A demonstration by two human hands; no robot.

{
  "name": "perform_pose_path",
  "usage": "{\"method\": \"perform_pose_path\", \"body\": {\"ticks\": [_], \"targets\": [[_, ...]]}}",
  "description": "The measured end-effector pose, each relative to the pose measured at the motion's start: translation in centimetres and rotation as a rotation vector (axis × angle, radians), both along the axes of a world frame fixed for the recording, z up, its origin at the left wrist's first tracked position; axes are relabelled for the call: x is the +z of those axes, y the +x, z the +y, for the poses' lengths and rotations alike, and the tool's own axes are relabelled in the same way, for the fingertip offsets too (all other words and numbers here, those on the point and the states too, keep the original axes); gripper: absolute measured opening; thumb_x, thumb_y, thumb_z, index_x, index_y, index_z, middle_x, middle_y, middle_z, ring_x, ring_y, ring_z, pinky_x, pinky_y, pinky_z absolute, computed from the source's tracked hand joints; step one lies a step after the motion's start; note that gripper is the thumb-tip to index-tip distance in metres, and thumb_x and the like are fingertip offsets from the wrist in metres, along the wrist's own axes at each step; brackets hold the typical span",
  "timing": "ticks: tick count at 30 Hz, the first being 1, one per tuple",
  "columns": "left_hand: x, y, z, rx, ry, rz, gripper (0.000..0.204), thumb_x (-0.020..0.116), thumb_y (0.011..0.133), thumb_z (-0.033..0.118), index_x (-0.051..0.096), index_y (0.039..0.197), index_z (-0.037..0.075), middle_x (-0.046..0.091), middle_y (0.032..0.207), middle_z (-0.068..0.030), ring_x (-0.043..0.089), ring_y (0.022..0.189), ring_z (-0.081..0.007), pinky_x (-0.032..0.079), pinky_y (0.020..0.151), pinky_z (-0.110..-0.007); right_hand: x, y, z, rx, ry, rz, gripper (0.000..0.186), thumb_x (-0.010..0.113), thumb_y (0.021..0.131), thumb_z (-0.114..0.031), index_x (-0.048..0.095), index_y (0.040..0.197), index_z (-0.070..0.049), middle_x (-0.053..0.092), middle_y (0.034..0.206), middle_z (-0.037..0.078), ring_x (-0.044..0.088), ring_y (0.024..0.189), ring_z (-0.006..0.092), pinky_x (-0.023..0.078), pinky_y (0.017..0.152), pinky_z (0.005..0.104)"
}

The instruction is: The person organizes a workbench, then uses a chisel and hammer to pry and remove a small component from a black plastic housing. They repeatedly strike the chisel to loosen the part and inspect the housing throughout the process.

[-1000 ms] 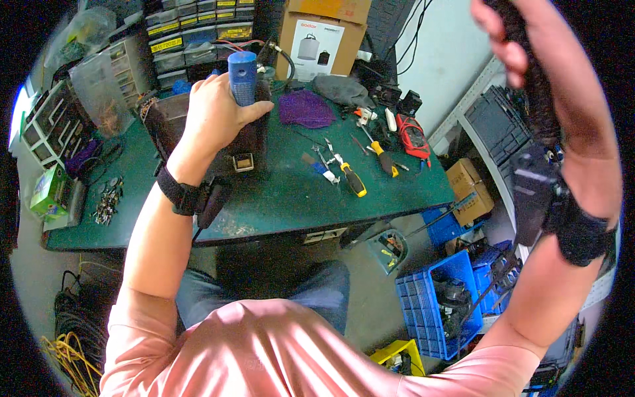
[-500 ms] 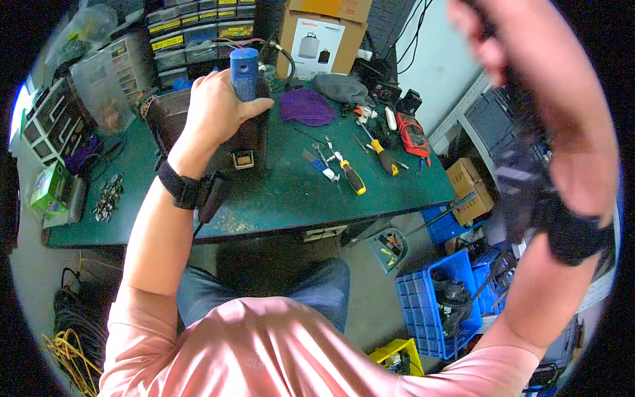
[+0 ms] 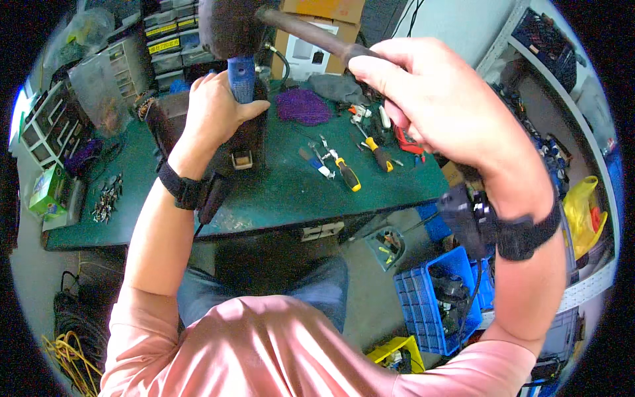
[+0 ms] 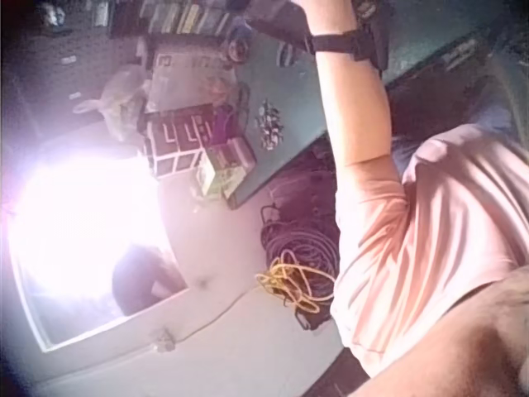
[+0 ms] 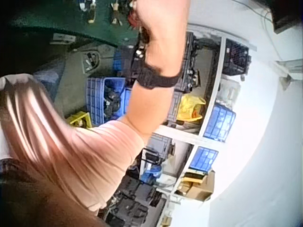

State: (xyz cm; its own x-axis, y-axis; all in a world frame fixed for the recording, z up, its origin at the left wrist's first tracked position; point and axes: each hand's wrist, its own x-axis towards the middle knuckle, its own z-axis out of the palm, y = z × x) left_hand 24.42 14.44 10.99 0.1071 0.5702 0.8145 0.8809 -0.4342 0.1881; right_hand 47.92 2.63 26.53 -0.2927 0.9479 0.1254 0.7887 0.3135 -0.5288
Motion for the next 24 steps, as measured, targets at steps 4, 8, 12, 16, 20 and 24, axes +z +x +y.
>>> {"method": "perform_pose_path", "body": {"ticks": [4, 8, 12, 16, 20, 24], "targets": [[0.4, 0.5, -0.1, -0.013, -0.043, 0.010, 0.043, 0.081, 0.064, 0.039, 0.069, 0.088, 0.005, 0.069, 0.082, -0.0147, 0.065, 0.082, -0.0341, 0.048, 0.081, -0.044, 3.4, 1.0, -1.9, -0.071, 0.325, -0.008, 0.033, 0.050, 0.099, -0.040, 0.061, 0.098, -0.008, 0.045, 0.058, -0.007, 0.038, 0.042, 0.0000, 0.030, 0.038, 0.0163], [0.4, 1.4, 0.2, -0.066, 0.009, -0.008, 0.045, 0.081, 0.063, 0.039, 0.068, 0.087, 0.003, 0.068, 0.082, -0.0163, 0.064, 0.082, -0.0351, 0.049, 0.082, -0.045, 5.1, 2.2, -2.7, -0.126, 0.408, 0.035, 0.035, 0.050, 0.097, -0.039, 0.058, 0.082, -0.008, 0.048, 0.059, -0.006, 0.042, 0.045, 0.0017, 0.033, 0.040, 0.0194], [0.0, 0.3, 0.4, -0.008, 0.011, 0.004, 0.045, 0.082, 0.063, 0.038, 0.068, 0.088, 0.004, 0.068, 0.083, -0.0164, 0.064, 0.082, -0.0358, 0.048, 0.082, -0.045, -0.9, 0.1, -0.1, -0.035, 0.051, -0.024, 0.031, 0.053, 0.099, -0.035, 0.062, 0.106, -0.006, 0.048, 0.059, -0.005, 0.041, 0.043, 0.0011, 0.031, 0.038, 0.0176], [0.1, 0.4, 0.6, -0.028, 0.003, -0.009, 0.043, 0.082, 0.062, 0.036, 0.067, 0.087, 0.004, 0.068, 0.082, -0.0149, 0.064, 0.083, -0.0359, 0.048, 0.082, -0.045, 2.4, 0.2, -2.2, -0.078, 0.307, 0.027, 0.036, 0.049, 0.100, -0.040, 0.062, 0.106, -0.007, 0.045, 0.058, -0.006, 0.037, 0.042, 0.0005, 0.029, 0.038, 0.0171], [0.0, 0.6, 0.5, -0.043, 0.009, -0.012, 0.044, 0.082, 0.061, 0.036, 0.066, 0.087, 0.004, 0.068, 0.083, -0.0149, 0.063, 0.084, -0.0361, 0.048, 0.084, -0.045, 3.8, 0.4, -2.0, -0.093, 0.386, 0.026, 0.039, 0.049, 0.099, -0.043, 0.062, 0.106, -0.007, 0.046, 0.061, -0.006, 0.037, 0.043, 0.0010, 0.030, 0.038, 0.0176], [-0.1, 0.8, 0.1, -0.055, 0.049, -0.003, 0.045, 0.082, 0.061, 0.035, 0.066, 0.088, 0.004, 0.068, 0.084, -0.0156, 0.063, 0.086, -0.0361, 0.047, 0.085, -0.045, -0.1, 0.2, -1.0, -0.089, -0.012, 0.010, 0.032, 0.051, 0.099, -0.037, 0.063, 0.105, -0.007, 0.048, 0.059, -0.006, 0.038, 0.042, 0.0002, 0.030, 0.038, 0.0165]]}}
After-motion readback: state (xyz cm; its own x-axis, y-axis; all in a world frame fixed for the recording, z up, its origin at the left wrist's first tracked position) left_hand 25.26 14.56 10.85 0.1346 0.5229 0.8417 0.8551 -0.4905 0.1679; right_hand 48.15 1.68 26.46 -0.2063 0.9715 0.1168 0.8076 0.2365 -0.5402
